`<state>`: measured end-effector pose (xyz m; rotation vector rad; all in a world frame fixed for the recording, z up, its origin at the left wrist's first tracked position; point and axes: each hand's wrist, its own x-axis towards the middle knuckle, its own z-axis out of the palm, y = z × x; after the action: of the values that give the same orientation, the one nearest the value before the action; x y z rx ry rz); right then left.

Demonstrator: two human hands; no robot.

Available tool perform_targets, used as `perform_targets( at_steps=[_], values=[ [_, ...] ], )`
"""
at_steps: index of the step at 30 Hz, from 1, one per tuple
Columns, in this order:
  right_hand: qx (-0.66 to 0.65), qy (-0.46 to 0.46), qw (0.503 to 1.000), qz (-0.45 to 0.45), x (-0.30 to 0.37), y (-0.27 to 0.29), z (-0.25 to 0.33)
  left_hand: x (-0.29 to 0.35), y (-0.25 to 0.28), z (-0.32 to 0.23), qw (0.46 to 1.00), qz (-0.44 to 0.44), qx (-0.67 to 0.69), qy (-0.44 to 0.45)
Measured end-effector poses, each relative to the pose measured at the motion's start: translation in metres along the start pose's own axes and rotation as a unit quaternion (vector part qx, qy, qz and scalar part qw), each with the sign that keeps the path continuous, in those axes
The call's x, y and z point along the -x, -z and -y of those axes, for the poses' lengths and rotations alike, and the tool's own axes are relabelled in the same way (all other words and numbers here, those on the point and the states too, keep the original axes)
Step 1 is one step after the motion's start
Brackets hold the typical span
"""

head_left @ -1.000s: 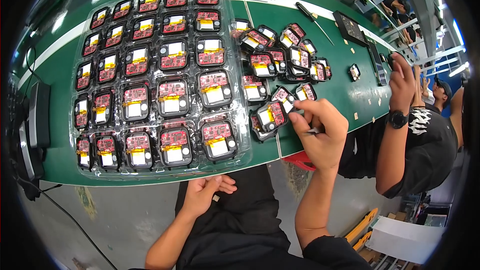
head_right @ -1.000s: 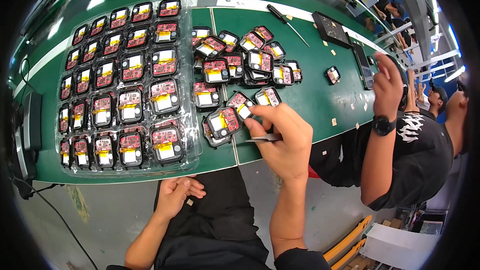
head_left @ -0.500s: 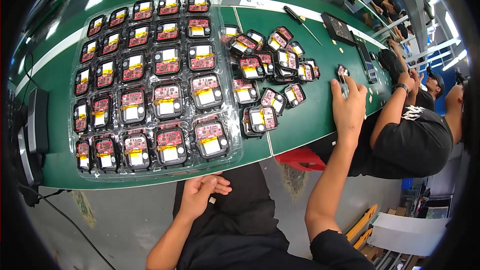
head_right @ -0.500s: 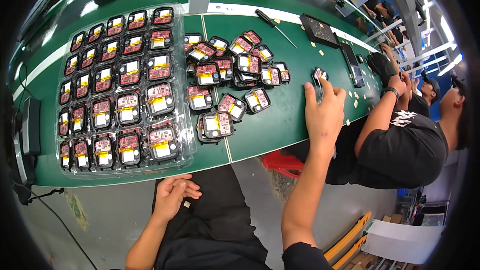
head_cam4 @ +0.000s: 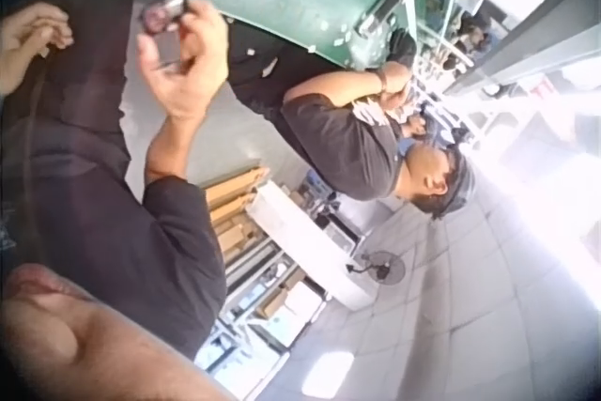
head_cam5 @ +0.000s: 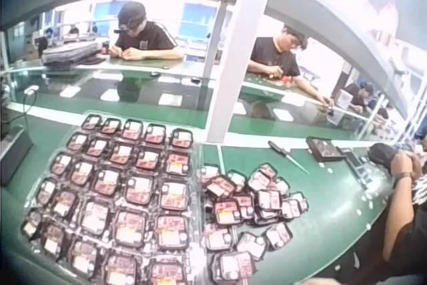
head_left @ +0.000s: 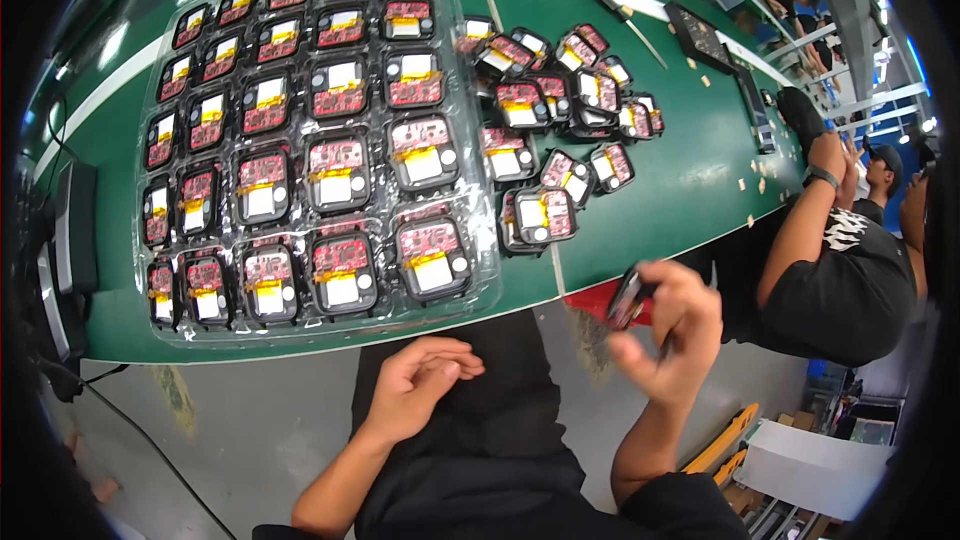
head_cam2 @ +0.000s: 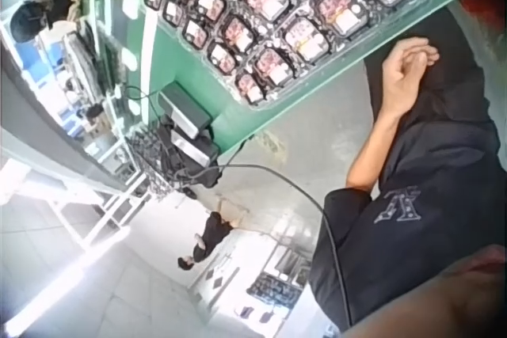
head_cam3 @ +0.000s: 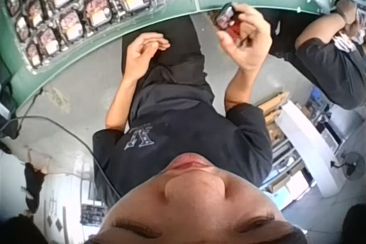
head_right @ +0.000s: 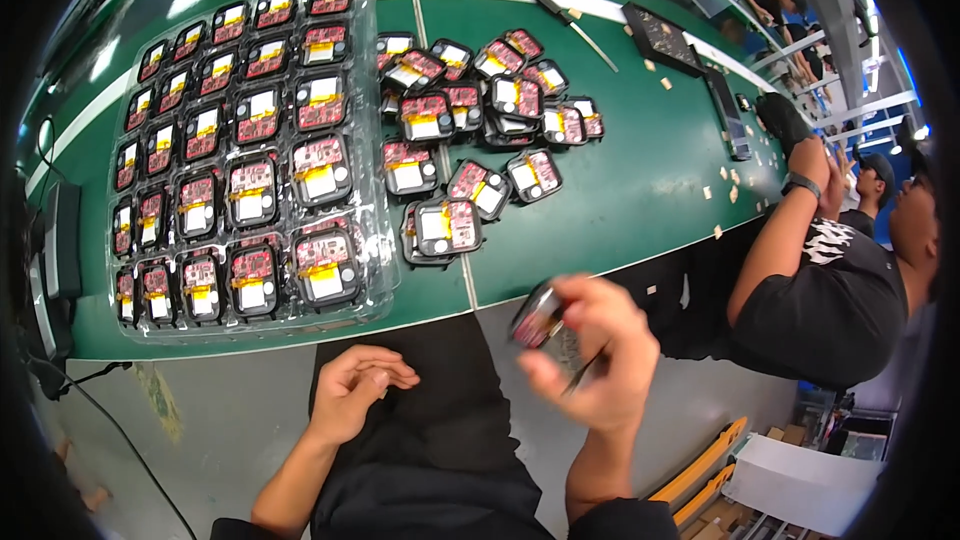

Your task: Inspecting and assembling small electronic components on a plastic tray at a factory workbench.

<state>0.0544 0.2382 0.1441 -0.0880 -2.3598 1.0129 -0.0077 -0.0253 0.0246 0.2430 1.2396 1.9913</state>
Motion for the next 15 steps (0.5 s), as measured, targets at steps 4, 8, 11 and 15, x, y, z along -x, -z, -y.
perform_targets(
  at_steps=[4,8,11,15],
  values=[
    [-0.114,0.018,0.971,0.210,0.016,-0.031,0.022,0.008,-0.007,-0.006,0.984,0.103,0.139,0.035],
    [-0.152,0.022,0.949,0.275,0.026,-0.051,0.022,0.010,-0.015,-0.020,0.961,0.130,0.227,0.090],
    [-0.156,0.027,0.944,0.290,0.027,-0.058,0.022,0.011,-0.015,-0.022,0.939,0.134,0.288,0.131],
    [-0.209,0.018,0.931,0.299,0.030,-0.068,0.018,0.017,-0.013,-0.018,0.904,0.140,0.385,0.126]
  ],
)
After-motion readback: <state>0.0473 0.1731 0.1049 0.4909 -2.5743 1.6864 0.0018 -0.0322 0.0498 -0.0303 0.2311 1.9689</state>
